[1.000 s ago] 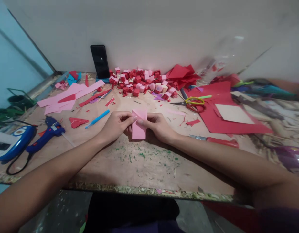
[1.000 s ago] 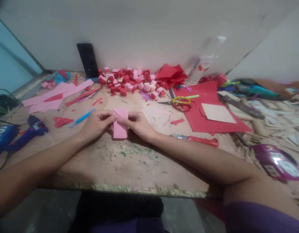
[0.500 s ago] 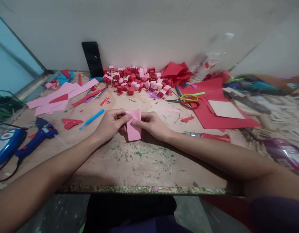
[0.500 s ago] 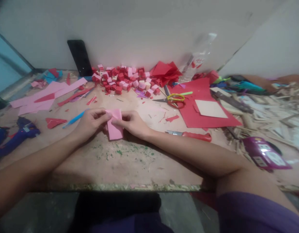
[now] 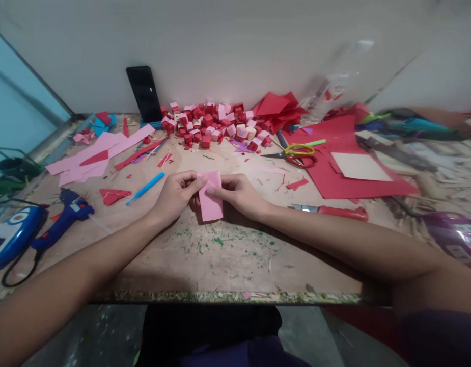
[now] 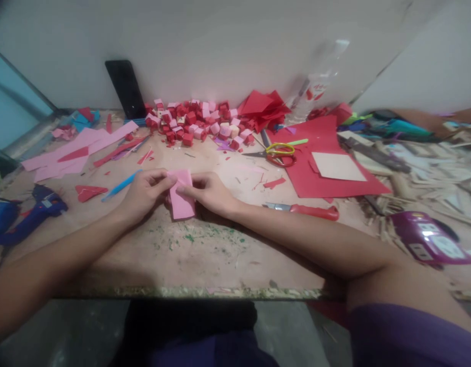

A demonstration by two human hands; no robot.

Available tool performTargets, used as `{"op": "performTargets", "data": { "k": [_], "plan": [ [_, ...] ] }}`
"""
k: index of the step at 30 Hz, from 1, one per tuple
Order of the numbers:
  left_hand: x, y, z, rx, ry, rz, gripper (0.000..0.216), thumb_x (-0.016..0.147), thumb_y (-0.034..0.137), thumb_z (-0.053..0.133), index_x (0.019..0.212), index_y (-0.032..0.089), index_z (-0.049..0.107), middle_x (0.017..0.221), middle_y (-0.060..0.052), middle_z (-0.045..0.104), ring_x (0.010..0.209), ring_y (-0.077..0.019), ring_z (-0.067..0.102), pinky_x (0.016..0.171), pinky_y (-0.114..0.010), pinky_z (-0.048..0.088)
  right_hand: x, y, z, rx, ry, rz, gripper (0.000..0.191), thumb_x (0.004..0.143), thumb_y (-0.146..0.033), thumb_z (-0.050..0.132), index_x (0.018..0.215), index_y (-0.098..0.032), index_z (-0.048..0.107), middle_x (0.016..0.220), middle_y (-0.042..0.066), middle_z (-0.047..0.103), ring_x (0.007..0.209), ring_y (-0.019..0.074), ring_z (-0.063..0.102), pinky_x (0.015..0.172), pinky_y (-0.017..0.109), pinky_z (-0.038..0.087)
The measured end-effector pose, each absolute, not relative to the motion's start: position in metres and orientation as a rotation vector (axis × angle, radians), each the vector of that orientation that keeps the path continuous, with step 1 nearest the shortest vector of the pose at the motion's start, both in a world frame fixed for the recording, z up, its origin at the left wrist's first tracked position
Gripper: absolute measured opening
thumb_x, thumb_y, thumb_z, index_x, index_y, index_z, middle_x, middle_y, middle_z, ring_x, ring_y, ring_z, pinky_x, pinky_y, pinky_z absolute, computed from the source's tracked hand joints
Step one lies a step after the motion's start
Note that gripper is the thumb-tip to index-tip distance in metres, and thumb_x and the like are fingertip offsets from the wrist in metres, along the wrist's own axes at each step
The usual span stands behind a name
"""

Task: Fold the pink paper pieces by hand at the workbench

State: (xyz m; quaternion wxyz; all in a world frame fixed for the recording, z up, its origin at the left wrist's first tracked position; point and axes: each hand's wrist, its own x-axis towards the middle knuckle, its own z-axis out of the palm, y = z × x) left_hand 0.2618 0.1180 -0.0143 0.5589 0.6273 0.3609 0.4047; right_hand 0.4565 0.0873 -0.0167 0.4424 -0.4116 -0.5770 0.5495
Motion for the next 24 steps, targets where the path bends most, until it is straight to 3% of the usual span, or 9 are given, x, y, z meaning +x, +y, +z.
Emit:
{"op": "performTargets", "data": {
  "k": [6, 10, 16, 24],
  "plan": [
    [0.305, 0.136, -0.012, 1.468, 0.860, 1.141, 0.028, 0.091, 0.039, 0.073, 0.073, 0.019, 0.064, 0.057, 0.003, 0.057, 0.046, -0.0091, 0.050, 0.044, -0.022, 0.037, 0.462, 0.096, -0.020, -0.990, -1.108, 1.291, 0.032, 0.083, -0.047, 0.084, 0.086, -0.016, 0.080, 0.078, 0.006, 0.076, 0.067, 0.0179, 0.066, 0.064, 0.031, 0.053],
    [0.336, 0.151, -0.012, 1.491, 0.841, 1.239, 0.029, 0.095, 0.035, 0.065, 0.072, 0.020, 0.058, 0.057, 0.005, 0.049, 0.048, -0.0089, 0.043, 0.045, -0.023, 0.032, 0.472, 0.109, -0.019, -1.007, -0.998, 1.146, 0.033, 0.080, -0.049, 0.085, 0.077, -0.016, 0.077, 0.071, 0.005, 0.073, 0.059, 0.0160, 0.060, 0.056, 0.029, 0.047],
    [0.336, 0.158, -0.026, 1.508, 0.824, 1.264, 0.028, 0.096, 0.039, 0.065, 0.077, 0.019, 0.061, 0.071, 0.001, 0.057, 0.065, -0.0113, 0.050, 0.058, -0.023, 0.040, 0.475, 0.114, -0.023, -1.025, -0.992, 1.164, 0.033, 0.078, -0.048, 0.086, 0.081, -0.016, 0.077, 0.076, 0.004, 0.072, 0.065, 0.0162, 0.059, 0.060, 0.029, 0.044],
    [0.333, 0.166, -0.034, 1.553, 0.756, 1.225, 0.034, 0.095, 0.039, 0.067, 0.070, 0.019, 0.055, 0.066, 0.003, 0.050, 0.060, -0.0106, 0.044, 0.054, -0.024, 0.035, 0.474, 0.118, -0.030, -1.113, -0.974, 1.027, 0.038, 0.082, -0.050, 0.082, 0.069, -0.020, 0.062, 0.067, -0.001, 0.057, 0.061, 0.0140, 0.050, 0.057, 0.029, 0.037]
  ]
}}
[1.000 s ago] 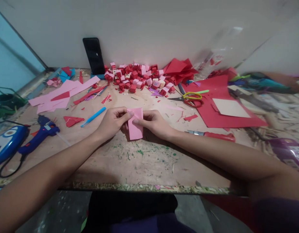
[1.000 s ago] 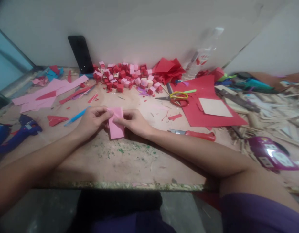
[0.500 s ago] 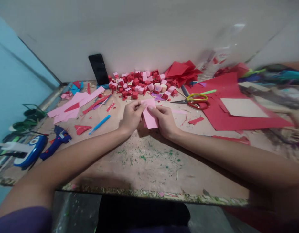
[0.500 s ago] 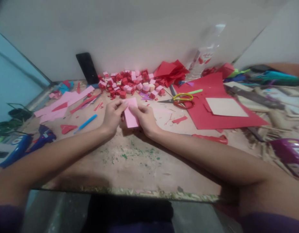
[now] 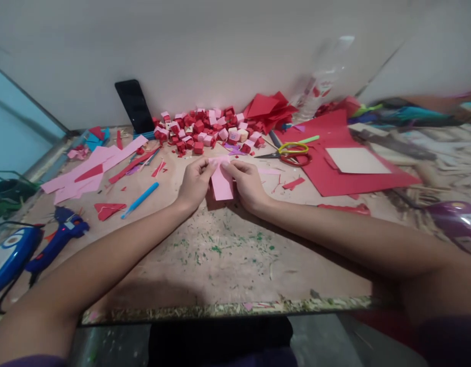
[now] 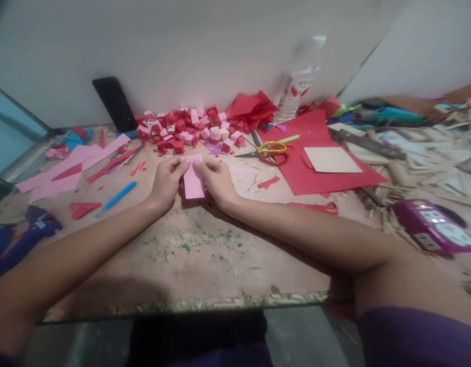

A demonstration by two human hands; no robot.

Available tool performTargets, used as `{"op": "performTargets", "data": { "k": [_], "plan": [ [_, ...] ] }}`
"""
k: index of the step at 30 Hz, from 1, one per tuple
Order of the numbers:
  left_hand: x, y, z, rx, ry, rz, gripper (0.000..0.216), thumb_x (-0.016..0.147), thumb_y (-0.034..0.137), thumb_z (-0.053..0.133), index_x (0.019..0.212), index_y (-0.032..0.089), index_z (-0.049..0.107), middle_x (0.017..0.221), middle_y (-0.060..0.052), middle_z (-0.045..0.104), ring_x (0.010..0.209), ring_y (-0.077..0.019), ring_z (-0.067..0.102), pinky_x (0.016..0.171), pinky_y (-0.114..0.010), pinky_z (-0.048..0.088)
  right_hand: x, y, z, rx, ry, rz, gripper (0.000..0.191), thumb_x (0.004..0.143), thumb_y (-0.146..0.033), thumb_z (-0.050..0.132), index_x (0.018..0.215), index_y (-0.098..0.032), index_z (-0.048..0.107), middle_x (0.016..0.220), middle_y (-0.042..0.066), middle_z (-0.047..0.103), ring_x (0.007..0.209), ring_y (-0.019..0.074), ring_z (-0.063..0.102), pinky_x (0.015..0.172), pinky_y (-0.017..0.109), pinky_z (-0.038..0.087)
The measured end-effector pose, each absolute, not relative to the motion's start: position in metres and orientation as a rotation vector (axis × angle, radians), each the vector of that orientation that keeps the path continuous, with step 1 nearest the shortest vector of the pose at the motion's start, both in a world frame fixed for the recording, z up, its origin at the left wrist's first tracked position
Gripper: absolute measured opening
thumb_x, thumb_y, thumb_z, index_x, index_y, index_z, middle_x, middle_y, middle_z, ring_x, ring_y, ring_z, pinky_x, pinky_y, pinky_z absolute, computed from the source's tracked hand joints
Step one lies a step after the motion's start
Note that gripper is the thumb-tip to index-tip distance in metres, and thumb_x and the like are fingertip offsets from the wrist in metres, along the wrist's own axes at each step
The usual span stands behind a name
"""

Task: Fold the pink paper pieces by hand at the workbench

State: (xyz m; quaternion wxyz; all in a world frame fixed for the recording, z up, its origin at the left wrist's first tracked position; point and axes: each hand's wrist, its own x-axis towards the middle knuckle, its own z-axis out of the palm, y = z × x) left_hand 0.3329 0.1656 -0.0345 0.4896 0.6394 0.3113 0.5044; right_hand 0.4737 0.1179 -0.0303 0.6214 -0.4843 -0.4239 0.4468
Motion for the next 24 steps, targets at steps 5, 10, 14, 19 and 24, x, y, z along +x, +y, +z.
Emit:
{"op": "performTargets", "data": {
  "k": [5, 10, 14, 19, 24],
  "plan": [
    [0.3337, 0.1663, -0.0367, 1.577, 0.766, 1.203, 0.035, 0.097, 0.044, 0.065, 0.074, 0.019, 0.059, 0.068, 0.002, 0.052, 0.061, -0.0116, 0.047, 0.054, -0.024, 0.036, 0.4750, 0.1192, -0.0320, -1.104, -0.986, 1.025, 0.038, 0.080, -0.051, 0.083, 0.070, -0.019, 0.065, 0.069, -0.001, 0.059, 0.062, 0.0137, 0.050, 0.059, 0.029, 0.038],
    [0.3333, 0.1683, -0.0383, 1.581, 0.738, 1.224, 0.031, 0.097, 0.041, 0.066, 0.076, 0.018, 0.063, 0.072, 0.001, 0.057, 0.066, -0.0117, 0.049, 0.059, -0.024, 0.038, 0.4757, 0.1198, -0.0328, -1.112, -0.973, 1.008, 0.043, 0.081, -0.055, 0.083, 0.068, -0.021, 0.060, 0.067, -0.002, 0.052, 0.060, 0.0134, 0.043, 0.056, 0.029, 0.035],
    [0.3342, 0.1694, -0.0400, 1.562, 0.721, 1.200, 0.025, 0.096, 0.037, 0.066, 0.081, 0.018, 0.067, 0.076, 0.000, 0.064, 0.069, -0.0124, 0.054, 0.063, -0.025, 0.040, 0.4755, 0.1188, -0.0309, -1.103, -0.905, 1.005, 0.037, 0.079, -0.047, 0.084, 0.068, -0.021, 0.058, 0.069, -0.001, 0.051, 0.063, 0.0137, 0.044, 0.056, 0.028, 0.036],
    [0.3353, 0.1687, -0.0397, 1.557, 0.734, 1.166, 0.025, 0.095, 0.034, 0.066, 0.077, 0.016, 0.068, 0.072, 0.001, 0.062, 0.065, -0.0120, 0.052, 0.062, -0.026, 0.037, 0.4742, 0.1171, -0.0279, -1.096, -0.826, 1.045, 0.029, 0.077, -0.037, 0.082, 0.068, -0.021, 0.059, 0.065, -0.003, 0.046, 0.058, 0.0125, 0.040, 0.052, 0.027, 0.034],
    [0.3347, 0.1687, -0.0403, 1.584, 0.748, 1.148, 0.026, 0.094, 0.033, 0.066, 0.073, 0.017, 0.066, 0.070, 0.001, 0.061, 0.064, -0.0124, 0.051, 0.061, -0.028, 0.037, 0.4731, 0.1173, -0.0264, -1.114, -0.742, 1.035, 0.024, 0.073, -0.027, 0.077, 0.066, -0.022, 0.055, 0.062, -0.004, 0.042, 0.054, 0.0112, 0.036, 0.050, 0.026, 0.030]
  ]
}}
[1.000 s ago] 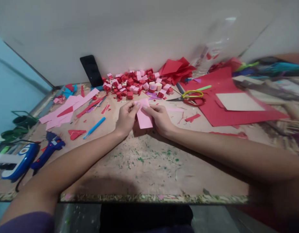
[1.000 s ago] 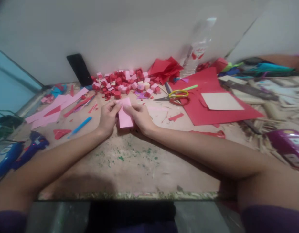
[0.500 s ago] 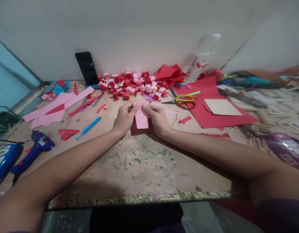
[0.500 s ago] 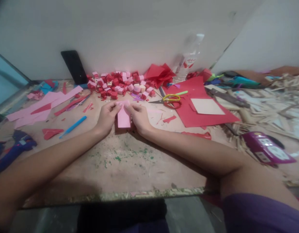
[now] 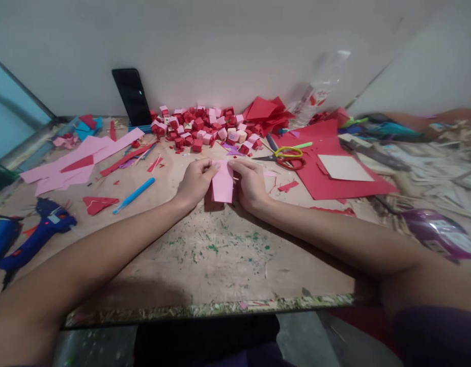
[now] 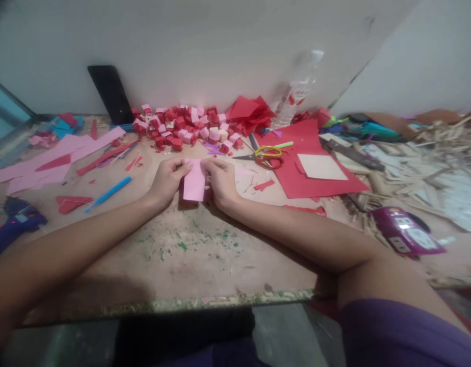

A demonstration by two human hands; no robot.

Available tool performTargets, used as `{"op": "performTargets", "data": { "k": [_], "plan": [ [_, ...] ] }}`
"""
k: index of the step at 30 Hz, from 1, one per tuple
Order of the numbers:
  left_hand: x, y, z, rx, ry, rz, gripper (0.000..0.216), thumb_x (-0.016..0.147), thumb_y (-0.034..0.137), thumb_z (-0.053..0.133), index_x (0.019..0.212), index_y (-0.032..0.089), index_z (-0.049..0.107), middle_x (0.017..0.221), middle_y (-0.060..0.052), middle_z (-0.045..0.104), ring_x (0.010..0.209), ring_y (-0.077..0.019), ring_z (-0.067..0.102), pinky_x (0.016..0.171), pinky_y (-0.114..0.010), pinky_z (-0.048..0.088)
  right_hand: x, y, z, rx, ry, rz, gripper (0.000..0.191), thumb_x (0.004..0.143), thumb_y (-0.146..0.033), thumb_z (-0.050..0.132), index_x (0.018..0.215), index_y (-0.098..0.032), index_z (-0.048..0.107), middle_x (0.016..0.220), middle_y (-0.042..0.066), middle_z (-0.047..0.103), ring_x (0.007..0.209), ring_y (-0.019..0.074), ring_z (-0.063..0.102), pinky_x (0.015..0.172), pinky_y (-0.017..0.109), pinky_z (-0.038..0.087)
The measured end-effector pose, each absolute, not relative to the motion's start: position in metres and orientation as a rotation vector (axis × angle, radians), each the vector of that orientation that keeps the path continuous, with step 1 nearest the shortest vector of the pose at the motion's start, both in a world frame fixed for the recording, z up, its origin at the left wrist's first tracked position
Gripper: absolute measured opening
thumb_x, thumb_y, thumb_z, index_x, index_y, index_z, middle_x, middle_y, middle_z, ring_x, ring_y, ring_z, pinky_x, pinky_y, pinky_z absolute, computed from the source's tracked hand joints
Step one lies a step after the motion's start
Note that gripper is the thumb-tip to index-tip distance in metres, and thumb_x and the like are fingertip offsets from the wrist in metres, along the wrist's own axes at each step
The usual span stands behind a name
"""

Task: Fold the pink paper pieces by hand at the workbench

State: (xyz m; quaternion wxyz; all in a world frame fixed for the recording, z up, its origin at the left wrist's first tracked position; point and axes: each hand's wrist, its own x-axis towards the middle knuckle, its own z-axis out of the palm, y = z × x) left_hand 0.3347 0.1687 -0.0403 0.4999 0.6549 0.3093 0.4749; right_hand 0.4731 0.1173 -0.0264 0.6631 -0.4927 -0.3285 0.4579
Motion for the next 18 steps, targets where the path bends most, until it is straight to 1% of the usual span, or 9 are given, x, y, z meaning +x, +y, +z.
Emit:
{"op": "performTargets", "data": {
  "k": [2, 4, 7, 9, 11, 14, 18],
  "plan": [
    [0.3343, 0.1688, -0.0404, 1.598, 0.763, 1.161, 0.026, 0.094, 0.032, 0.066, 0.072, 0.018, 0.065, 0.069, 0.001, 0.060, 0.064, -0.0129, 0.050, 0.061, -0.028, 0.036, 0.4732, 0.1175, -0.0265, -1.110, -0.746, 1.052, 0.025, 0.074, -0.027, 0.078, 0.065, -0.022, 0.055, 0.061, -0.004, 0.041, 0.053, 0.0107, 0.035, 0.049, 0.025, 0.029],
    [0.3339, 0.1693, -0.0400, 1.609, 0.791, 1.203, 0.026, 0.095, 0.031, 0.065, 0.072, 0.018, 0.064, 0.068, 0.001, 0.058, 0.065, -0.0135, 0.050, 0.061, -0.028, 0.036, 0.4733, 0.1179, -0.0270, -1.094, -0.785, 1.079, 0.028, 0.077, -0.032, 0.080, 0.066, -0.022, 0.057, 0.060, -0.004, 0.042, 0.053, 0.0107, 0.035, 0.049, 0.026, 0.029],
    [0.3335, 0.1702, -0.0389, 1.583, 0.826, 1.280, 0.024, 0.095, 0.029, 0.064, 0.073, 0.019, 0.063, 0.068, 0.001, 0.058, 0.065, -0.0138, 0.050, 0.061, -0.028, 0.036, 0.4738, 0.1181, -0.0288, -1.087, -0.906, 1.080, 0.037, 0.081, -0.042, 0.082, 0.063, -0.021, 0.058, 0.059, -0.004, 0.046, 0.053, 0.0106, 0.039, 0.050, 0.026, 0.029],
    [0.3333, 0.1702, -0.0381, 1.559, 0.844, 1.312, 0.024, 0.096, 0.028, 0.064, 0.074, 0.019, 0.062, 0.068, 0.001, 0.058, 0.064, -0.0137, 0.050, 0.060, -0.028, 0.036, 0.4745, 0.1179, -0.0304, -1.107, -0.976, 1.041, 0.040, 0.081, -0.044, 0.083, 0.060, -0.020, 0.059, 0.057, -0.004, 0.047, 0.053, 0.0099, 0.040, 0.051, 0.026, 0.027],
    [0.3332, 0.1697, -0.0372, 1.547, 0.860, 1.333, 0.026, 0.096, 0.028, 0.063, 0.071, 0.019, 0.060, 0.066, 0.002, 0.056, 0.063, -0.0133, 0.049, 0.059, -0.029, 0.034, 0.4753, 0.1178, -0.0320, -1.128, -1.015, 1.003, 0.038, 0.081, -0.043, 0.083, 0.060, -0.018, 0.063, 0.059, -0.003, 0.051, 0.054, 0.0094, 0.042, 0.052, 0.025, 0.029],
    [0.3329, 0.1689, -0.0360, 1.530, 0.879, 1.339, 0.030, 0.096, 0.027, 0.064, 0.068, 0.019, 0.056, 0.064, 0.002, 0.052, 0.062, -0.0128, 0.046, 0.059, -0.028, 0.033, 0.4760, 0.1178, -0.0328, -1.150, -1.046, 0.995, 0.035, 0.080, -0.045, 0.085, 0.064, -0.018, 0.069, 0.063, -0.002, 0.058, 0.057, 0.0102, 0.047, 0.056, 0.025, 0.036],
    [0.3321, 0.1699, -0.0343, 1.504, 0.907, 1.359, 0.030, 0.097, 0.023, 0.062, 0.069, 0.019, 0.054, 0.066, 0.002, 0.052, 0.064, -0.0132, 0.046, 0.061, -0.028, 0.035, 0.4750, 0.1182, -0.0316, -1.134, -1.012, 1.079, 0.036, 0.075, -0.049, 0.089, 0.065, -0.018, 0.071, 0.061, -0.002, 0.057, 0.056, 0.0114, 0.047, 0.055, 0.027, 0.037]
  ]
}}
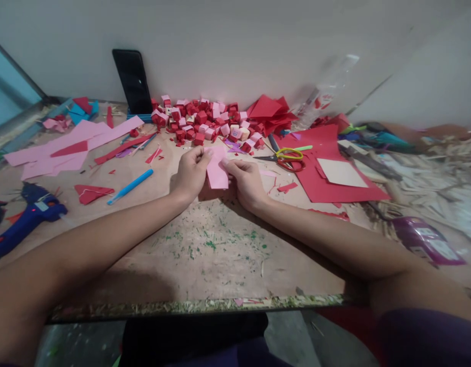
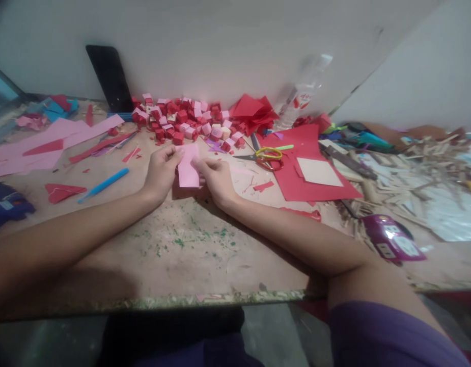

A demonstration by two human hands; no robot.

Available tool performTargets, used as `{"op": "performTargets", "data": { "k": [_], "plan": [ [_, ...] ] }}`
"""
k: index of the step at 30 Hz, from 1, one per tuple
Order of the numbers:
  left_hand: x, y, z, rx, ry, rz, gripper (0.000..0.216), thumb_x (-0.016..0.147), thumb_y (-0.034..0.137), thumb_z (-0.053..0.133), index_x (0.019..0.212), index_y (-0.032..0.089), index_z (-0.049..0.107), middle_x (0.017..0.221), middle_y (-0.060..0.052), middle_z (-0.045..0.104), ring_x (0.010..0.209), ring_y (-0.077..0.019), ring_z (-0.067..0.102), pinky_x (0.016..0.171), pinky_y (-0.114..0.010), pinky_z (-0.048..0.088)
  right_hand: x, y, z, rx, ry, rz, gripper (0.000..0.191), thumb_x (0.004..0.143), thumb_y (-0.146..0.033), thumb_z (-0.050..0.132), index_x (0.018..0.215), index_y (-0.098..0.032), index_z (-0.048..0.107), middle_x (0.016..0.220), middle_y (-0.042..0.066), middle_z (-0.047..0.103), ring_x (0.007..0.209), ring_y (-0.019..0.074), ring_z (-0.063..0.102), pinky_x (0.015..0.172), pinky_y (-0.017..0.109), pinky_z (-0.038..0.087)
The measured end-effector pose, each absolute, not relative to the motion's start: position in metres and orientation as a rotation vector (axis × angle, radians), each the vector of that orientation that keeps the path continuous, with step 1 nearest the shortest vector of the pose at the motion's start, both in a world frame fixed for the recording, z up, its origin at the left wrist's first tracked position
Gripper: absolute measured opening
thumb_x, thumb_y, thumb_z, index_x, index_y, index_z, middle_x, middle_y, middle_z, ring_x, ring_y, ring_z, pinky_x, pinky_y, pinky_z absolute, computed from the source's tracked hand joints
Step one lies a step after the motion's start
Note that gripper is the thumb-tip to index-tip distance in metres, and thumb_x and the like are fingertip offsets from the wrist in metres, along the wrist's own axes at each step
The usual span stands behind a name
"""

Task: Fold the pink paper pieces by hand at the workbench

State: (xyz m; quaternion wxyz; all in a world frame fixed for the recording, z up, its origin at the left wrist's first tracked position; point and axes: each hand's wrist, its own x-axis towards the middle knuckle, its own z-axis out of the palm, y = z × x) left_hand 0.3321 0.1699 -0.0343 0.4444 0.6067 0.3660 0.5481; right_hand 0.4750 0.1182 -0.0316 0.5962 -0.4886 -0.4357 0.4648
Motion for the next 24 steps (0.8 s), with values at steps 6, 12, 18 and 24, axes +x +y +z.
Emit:
{"op": "performTargets", "data": {
  "k": [6, 12, 18, 24],
  "plan": [
    [0.332, 0.169, -0.030, 1.479, 0.939, 1.404, 0.038, 0.098, 0.019, 0.061, 0.064, 0.020, 0.046, 0.063, 0.003, 0.045, 0.062, -0.0127, 0.042, 0.061, -0.029, 0.033, 0.476, 0.118, -0.032, -1.186, -1.121, 0.954, 0.032, 0.080, -0.045, 0.083, 0.066, -0.017, 0.075, 0.065, 0.000, 0.063, 0.060, 0.0124, 0.048, 0.057, 0.027, 0.037],
    [0.331, 0.171, -0.032, 1.457, 0.936, 1.402, 0.036, 0.098, 0.021, 0.061, 0.065, 0.020, 0.046, 0.065, 0.003, 0.047, 0.064, -0.0129, 0.043, 0.062, -0.029, 0.033, 0.476, 0.116, -0.030, -1.213, -1.135, 1.003, 0.037, 0.081, -0.048, 0.083, 0.062, -0.018, 0.070, 0.060, -0.001, 0.058, 0.056, 0.0119, 0.045, 0.055, 0.027, 0.034],
    [0.332, 0.176, -0.040, 1.468, 0.911, 1.405, 0.032, 0.099, 0.028, 0.059, 0.070, 0.021, 0.047, 0.067, 0.002, 0.046, 0.066, -0.0137, 0.045, 0.062, -0.028, 0.037, 0.474, 0.113, -0.025, -1.202, -1.181, 0.974, 0.039, 0.083, -0.046, 0.083, 0.061, -0.016, 0.070, 0.061, -0.001, 0.059, 0.055, 0.0104, 0.043, 0.054, 0.027, 0.034],
    [0.331, 0.175, -0.035, 1.410, 0.952, 1.414, 0.031, 0.099, 0.026, 0.057, 0.071, 0.021, 0.046, 0.068, 0.002, 0.047, 0.065, -0.0132, 0.045, 0.061, -0.026, 0.038, 0.473, 0.111, -0.023, -1.239, -1.207, 1.017, 0.044, 0.085, -0.051, 0.082, 0.060, -0.017, 0.067, 0.060, -0.001, 0.059, 0.054, 0.0108, 0.046, 0.052, 0.026, 0.036]
  ]
}}
